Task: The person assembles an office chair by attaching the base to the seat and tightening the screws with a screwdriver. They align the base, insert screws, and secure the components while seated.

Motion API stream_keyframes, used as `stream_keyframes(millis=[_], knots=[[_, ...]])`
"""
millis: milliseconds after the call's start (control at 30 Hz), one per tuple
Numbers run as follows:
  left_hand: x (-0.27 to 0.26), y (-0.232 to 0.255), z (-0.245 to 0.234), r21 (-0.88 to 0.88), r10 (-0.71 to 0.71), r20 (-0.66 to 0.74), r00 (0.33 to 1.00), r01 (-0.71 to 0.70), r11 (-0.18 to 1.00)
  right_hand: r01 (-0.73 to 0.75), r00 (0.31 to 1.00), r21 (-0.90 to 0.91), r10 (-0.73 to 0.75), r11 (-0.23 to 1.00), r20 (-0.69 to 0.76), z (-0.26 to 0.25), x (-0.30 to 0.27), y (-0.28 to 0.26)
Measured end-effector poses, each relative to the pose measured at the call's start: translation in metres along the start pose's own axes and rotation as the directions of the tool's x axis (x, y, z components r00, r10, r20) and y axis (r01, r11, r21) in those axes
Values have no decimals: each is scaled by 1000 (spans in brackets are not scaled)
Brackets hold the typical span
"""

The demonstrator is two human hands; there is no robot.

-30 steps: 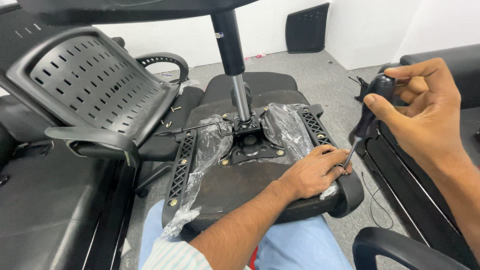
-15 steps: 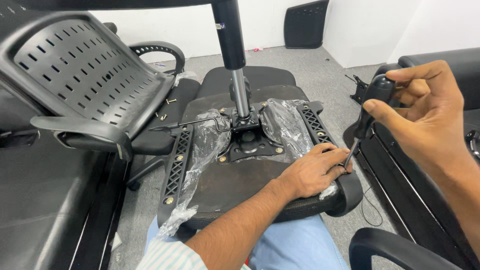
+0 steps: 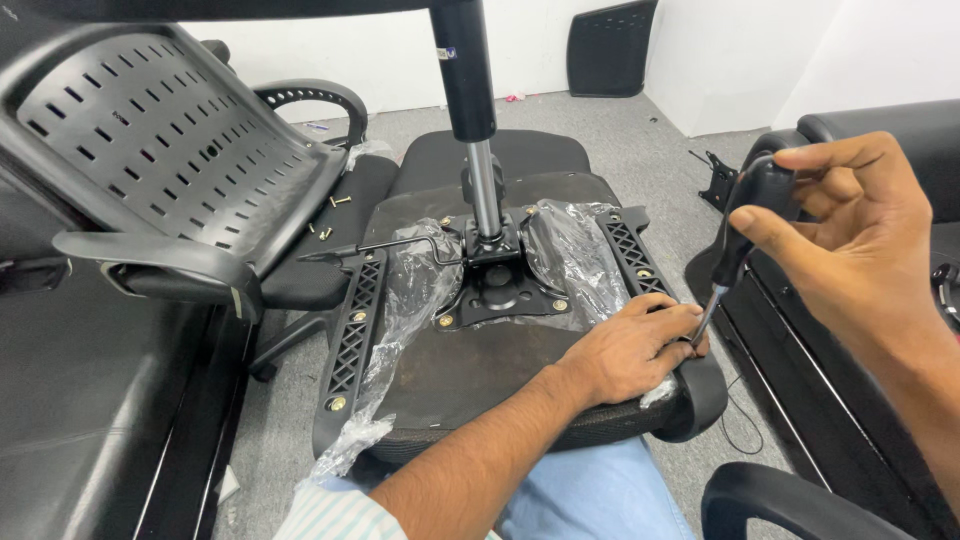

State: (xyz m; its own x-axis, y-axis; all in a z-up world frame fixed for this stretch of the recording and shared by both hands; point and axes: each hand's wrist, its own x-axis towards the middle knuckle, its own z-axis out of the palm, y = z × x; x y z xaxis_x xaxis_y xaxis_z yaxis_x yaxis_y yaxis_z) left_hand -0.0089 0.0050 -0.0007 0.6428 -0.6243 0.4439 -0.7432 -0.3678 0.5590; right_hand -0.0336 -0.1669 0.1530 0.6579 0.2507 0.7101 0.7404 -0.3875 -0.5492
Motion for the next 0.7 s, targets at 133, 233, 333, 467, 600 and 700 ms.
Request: stream_keyframes(millis=[133,233,333,467,600,700], knots=[[6,-4,3,22,17,3,1000,-17,1000,-14,1000,-6,13,1000,-19,1,1,9],[8,-8,2,-3,29,-18,999,-29,1000,-43,998,-15,43,999,-46,4,3,7],[7,-8,5,-15,41,-39,998,-41,999,-101,994,143,106,985,-26,4,0,3],[5,-3,0,-38,17,-17,1000,-18,999,-51,998,66,49,996,39,4,3,-3],[2,4,-8,-36,-11,11,1000,12,999,-32,999,25,31,999,31,9,3,-1],[4,9,-11,-11,-1,15,1000,1,1000,-1,1000,38,1,999,17,8,4,5]])
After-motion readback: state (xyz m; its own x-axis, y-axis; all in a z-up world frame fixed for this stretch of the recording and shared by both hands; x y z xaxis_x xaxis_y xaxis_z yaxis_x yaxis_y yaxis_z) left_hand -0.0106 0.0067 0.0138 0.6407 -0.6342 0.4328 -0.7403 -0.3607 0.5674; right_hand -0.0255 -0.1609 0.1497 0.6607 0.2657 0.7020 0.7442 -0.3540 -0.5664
